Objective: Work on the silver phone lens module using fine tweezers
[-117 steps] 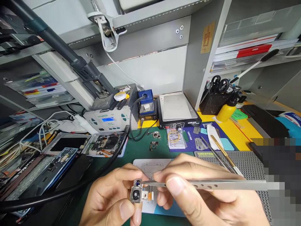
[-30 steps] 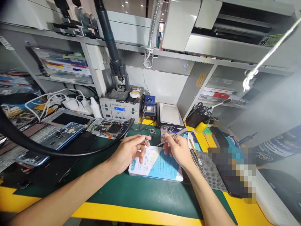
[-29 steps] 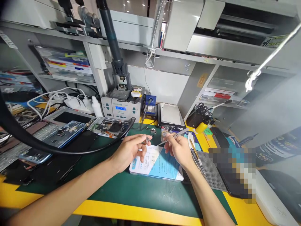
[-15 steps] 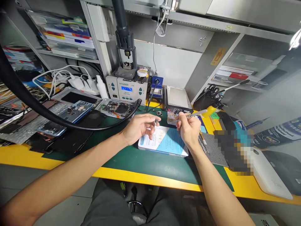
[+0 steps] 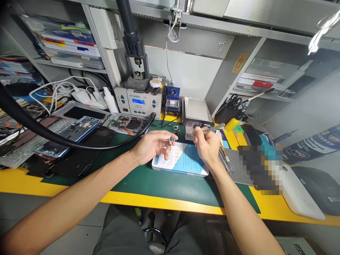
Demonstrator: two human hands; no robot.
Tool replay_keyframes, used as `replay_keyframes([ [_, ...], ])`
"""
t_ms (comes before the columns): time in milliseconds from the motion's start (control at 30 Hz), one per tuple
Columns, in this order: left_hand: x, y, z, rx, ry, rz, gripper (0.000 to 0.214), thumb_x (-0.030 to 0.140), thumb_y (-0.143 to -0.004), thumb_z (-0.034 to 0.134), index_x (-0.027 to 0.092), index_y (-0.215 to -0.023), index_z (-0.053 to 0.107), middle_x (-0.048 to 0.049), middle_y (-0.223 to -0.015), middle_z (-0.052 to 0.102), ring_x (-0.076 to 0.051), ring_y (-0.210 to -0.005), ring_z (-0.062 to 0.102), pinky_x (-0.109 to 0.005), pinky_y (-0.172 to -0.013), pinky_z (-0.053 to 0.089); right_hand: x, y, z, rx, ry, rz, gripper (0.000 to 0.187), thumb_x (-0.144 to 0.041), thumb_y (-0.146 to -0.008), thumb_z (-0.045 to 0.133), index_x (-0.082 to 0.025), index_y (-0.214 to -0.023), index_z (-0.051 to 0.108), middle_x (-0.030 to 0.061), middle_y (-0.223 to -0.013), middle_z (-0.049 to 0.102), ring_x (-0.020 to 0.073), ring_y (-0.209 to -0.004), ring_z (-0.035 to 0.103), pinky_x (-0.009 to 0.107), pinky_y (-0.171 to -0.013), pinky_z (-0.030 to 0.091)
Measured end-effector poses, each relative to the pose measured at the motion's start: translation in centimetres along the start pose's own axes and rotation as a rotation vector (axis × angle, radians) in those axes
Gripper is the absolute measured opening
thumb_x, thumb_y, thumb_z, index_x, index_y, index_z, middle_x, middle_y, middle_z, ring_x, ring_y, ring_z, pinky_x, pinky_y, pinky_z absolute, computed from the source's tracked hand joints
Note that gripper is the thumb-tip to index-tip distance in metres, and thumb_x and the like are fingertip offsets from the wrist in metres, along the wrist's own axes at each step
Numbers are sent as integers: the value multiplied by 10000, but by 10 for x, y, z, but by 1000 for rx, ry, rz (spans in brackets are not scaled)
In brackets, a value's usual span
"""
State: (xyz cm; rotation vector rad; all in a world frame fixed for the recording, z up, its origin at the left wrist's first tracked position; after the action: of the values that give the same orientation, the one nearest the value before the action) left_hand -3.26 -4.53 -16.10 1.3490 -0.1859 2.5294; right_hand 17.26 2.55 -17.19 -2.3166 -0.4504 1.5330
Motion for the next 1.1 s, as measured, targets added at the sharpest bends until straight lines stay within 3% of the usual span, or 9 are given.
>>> replay_keyframes([
  [1100, 4, 7, 7, 86, -56, -49, 233, 273, -800, 708, 79, -904, 783, -49, -737, 645, -142, -507, 594, -276, -448, 535, -12, 6, 7, -107, 181, -43, 255, -350, -1004, 658, -159, -1173, 673, 55, -1106, 716, 206, -877, 720, 381, -754, 617],
])
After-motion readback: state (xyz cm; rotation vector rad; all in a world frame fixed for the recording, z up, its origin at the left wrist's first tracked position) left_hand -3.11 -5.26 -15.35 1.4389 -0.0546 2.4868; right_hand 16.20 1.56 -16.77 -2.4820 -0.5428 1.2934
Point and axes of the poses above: each hand's wrist, its own y-axis away from the middle knuckle, its own z-axis out of the palm, x = y × z, the point moved 2 cm from there along -y, towards the middle knuckle
